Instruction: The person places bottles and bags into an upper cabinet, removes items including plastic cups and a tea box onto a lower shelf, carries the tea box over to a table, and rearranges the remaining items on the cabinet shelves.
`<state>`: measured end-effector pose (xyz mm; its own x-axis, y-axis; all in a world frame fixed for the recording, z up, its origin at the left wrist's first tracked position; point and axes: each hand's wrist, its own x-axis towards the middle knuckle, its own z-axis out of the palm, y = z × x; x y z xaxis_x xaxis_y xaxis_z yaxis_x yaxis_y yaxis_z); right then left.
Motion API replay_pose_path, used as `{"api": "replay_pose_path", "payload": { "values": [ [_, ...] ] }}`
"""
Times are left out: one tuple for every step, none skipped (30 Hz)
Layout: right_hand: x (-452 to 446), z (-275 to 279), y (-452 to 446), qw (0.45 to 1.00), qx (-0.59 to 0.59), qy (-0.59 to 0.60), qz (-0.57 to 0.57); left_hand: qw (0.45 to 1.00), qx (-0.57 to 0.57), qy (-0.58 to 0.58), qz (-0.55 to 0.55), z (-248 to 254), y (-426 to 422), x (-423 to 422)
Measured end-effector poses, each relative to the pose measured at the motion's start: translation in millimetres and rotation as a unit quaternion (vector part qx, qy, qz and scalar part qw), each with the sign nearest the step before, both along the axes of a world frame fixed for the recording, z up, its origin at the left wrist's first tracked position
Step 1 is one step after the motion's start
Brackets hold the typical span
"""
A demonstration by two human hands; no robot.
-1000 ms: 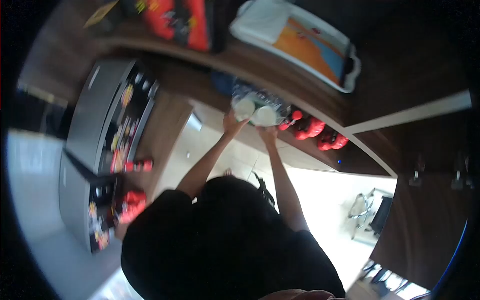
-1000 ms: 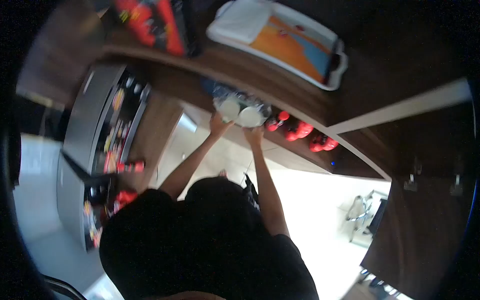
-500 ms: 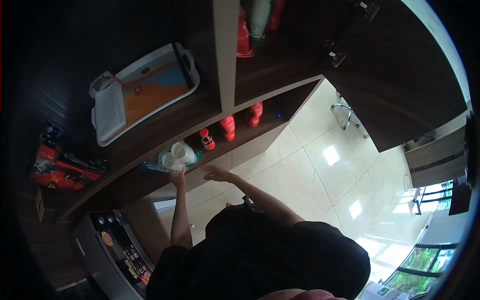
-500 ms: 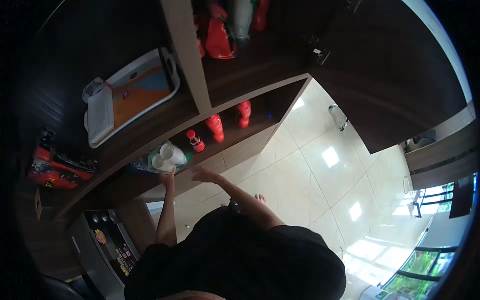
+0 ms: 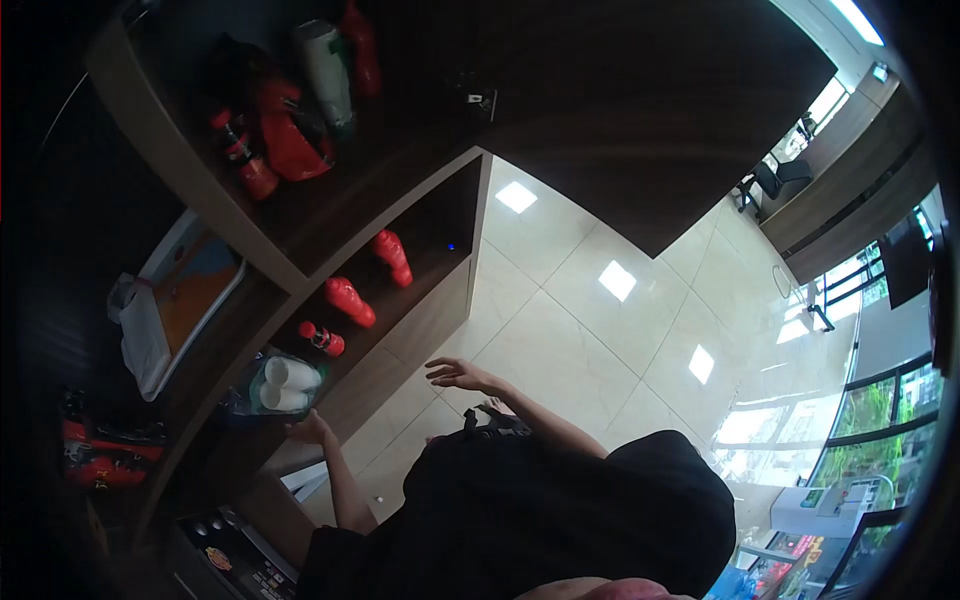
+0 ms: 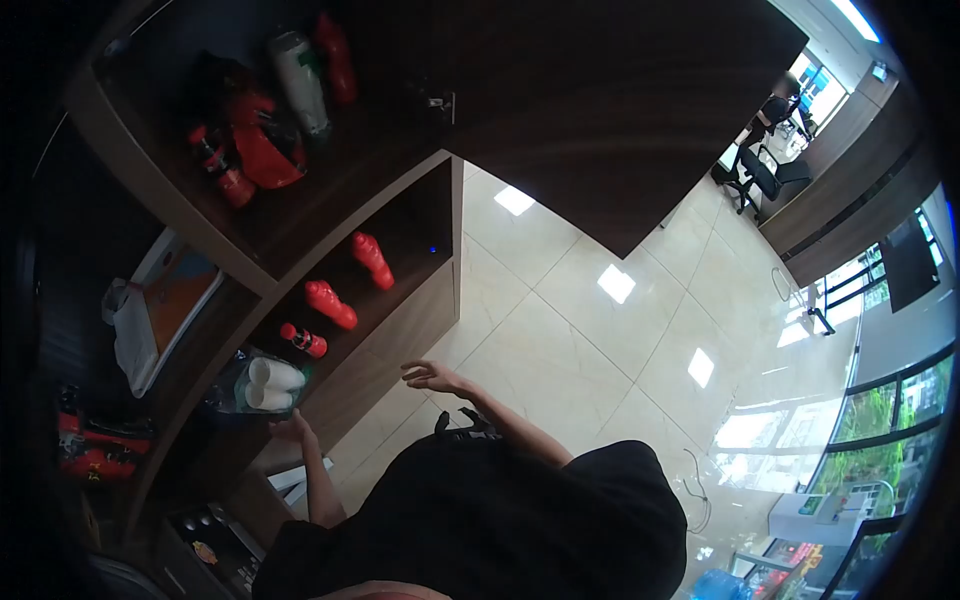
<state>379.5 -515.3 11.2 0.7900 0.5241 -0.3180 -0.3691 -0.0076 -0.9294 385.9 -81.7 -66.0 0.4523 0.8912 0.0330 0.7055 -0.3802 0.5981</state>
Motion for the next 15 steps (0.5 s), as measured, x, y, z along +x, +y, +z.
{"api": "replay_pose_path", "payload": {
  "values": [
    [1,8,-10,1.0,0.01,-0.015,-0.008,0.989,0.138,-0.041,-0.028,-13,-14,-3],
    [1,15,-20,0.999,0.017,-0.024,-0.028,0.957,0.275,-0.079,-0.055,-29,-33,-5],
    [3,25,-30,0.998,0.03,-0.031,-0.052,0.956,0.278,-0.075,-0.05,-21,-56,-12],
    [6,35,-39,0.995,0.054,-0.044,-0.077,0.921,0.28,-0.233,-0.135,-7,-87,-18],
    [8,44,-46,0.991,0.079,-0.054,-0.096,0.909,0.147,-0.345,-0.18,32,-135,-15],
    [13,55,-54,0.988,0.077,-0.089,-0.1,0.903,0.141,-0.344,-0.214,59,-168,-14],
    [22,68,-61,0.984,0.077,-0.123,-0.098,0.898,0.137,-0.342,-0.241,85,-196,-12],
    [28,99,-65,0.98,0.054,-0.156,-0.108,0.893,0.031,-0.369,-0.253,121,-229,-8],
    [36,135,-70,0.974,0.029,-0.192,-0.116,0.881,0.013,-0.387,-0.273,148,-251,-1],
    [48,157,-75,0.95,0.007,-0.29,-0.117,0.862,0.027,-0.406,-0.302,182,-273,7],
    [61,179,-79,0.915,-0.009,-0.386,-0.118,0.829,0.085,-0.441,-0.335,212,-287,19],
    [72,208,-82,0.899,-0.031,-0.416,-0.134,0.79,0.145,-0.469,-0.368,240,-295,33],
    [84,236,-82,0.881,-0.05,-0.445,-0.152,0.781,0.192,-0.451,-0.387,271,-301,45],
    [99,259,-80,0.868,-0.049,-0.466,-0.162,0.769,0.236,-0.431,-0.41,302,-305,58],
    [116,277,-77,0.855,-0.049,-0.485,-0.175,0.769,0.245,-0.429,-0.406,328,-311,72]
  ]
}}
